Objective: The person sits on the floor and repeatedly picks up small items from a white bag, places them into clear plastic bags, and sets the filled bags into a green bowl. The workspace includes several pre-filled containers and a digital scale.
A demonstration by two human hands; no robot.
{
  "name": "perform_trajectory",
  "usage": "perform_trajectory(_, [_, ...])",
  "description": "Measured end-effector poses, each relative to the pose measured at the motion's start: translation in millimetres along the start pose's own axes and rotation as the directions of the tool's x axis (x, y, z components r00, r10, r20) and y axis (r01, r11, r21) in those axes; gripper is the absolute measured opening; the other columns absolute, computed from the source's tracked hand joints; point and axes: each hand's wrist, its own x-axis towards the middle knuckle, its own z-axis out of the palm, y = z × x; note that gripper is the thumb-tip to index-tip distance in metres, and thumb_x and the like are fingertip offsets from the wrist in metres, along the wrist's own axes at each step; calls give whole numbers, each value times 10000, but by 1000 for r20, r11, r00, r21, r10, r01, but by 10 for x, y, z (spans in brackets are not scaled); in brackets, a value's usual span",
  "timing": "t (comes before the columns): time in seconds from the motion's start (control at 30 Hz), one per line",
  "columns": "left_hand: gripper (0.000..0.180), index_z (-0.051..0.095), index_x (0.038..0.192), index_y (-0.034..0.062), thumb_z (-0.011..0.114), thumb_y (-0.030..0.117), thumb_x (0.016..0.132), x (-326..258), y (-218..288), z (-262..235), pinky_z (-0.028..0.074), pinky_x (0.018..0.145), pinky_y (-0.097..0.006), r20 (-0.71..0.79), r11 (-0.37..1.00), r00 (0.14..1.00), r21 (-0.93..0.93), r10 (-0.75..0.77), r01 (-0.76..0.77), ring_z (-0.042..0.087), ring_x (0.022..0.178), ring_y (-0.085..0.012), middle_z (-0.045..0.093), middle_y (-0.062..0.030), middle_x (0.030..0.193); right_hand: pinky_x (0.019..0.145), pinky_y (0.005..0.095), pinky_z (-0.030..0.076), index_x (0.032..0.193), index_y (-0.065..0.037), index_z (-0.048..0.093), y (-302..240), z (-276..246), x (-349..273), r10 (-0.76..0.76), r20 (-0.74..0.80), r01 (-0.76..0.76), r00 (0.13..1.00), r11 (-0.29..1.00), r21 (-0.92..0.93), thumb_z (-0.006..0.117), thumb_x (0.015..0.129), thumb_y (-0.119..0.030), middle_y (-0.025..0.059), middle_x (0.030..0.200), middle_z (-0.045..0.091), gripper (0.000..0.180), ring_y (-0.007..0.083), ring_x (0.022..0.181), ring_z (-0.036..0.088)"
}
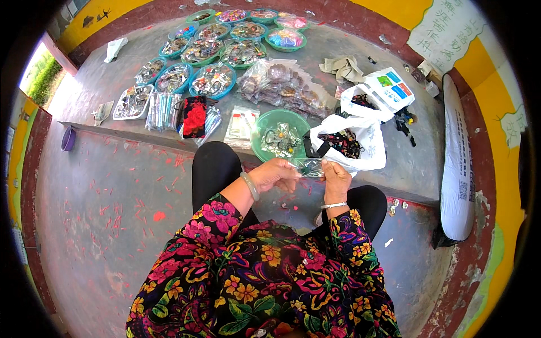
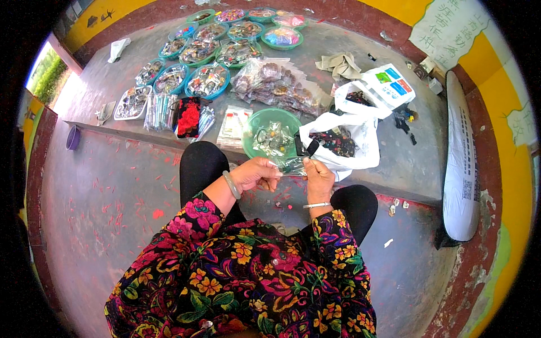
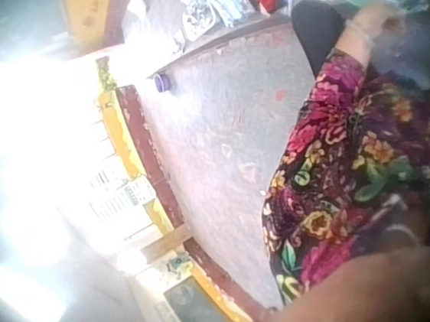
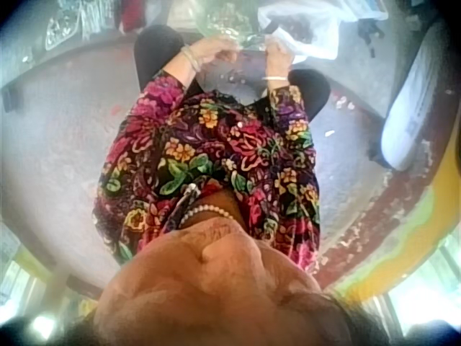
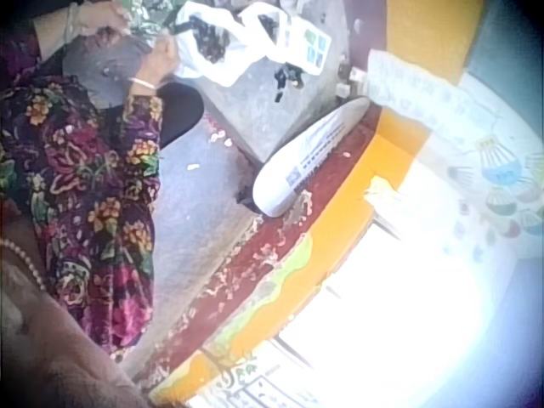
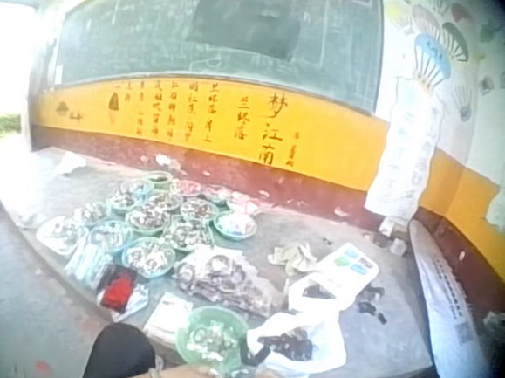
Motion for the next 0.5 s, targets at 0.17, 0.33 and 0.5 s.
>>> perform_trajectory(0.17, [213,592,873,37,616,239,812,-35,25,121,476,514,-223,-136,996,990,-73,35,-45,639,688,-165,643,-96,799,456,192,351,690,-5,613,23,-45,55,36,21,-36,999,999,28,636,806,-176,-16,568,512,208,57,484,438])
perform_trajectory(0.33, [200,580,892,13,574,207,843,37,-51,17,466,526,-211,-195,976,964,-91,178,-199,637,759,-173,636,-94,847,460,194,347,661,-12,598,43,-51,51,22,26,-22,999,1000,11,637,804,-190,-7,566,517,232,62,484,442])
perform_trajectory(0.5, [178,577,893,-1,555,171,854,52,-87,63,461,518,-200,-245,960,948,-139,204,-242,636,779,-176,633,-90,850,464,199,350,647,-7,579,39,-45,44,-36,-9,36,999,999,-19,628,812,-190,-4,560,512,251,63,482,439])
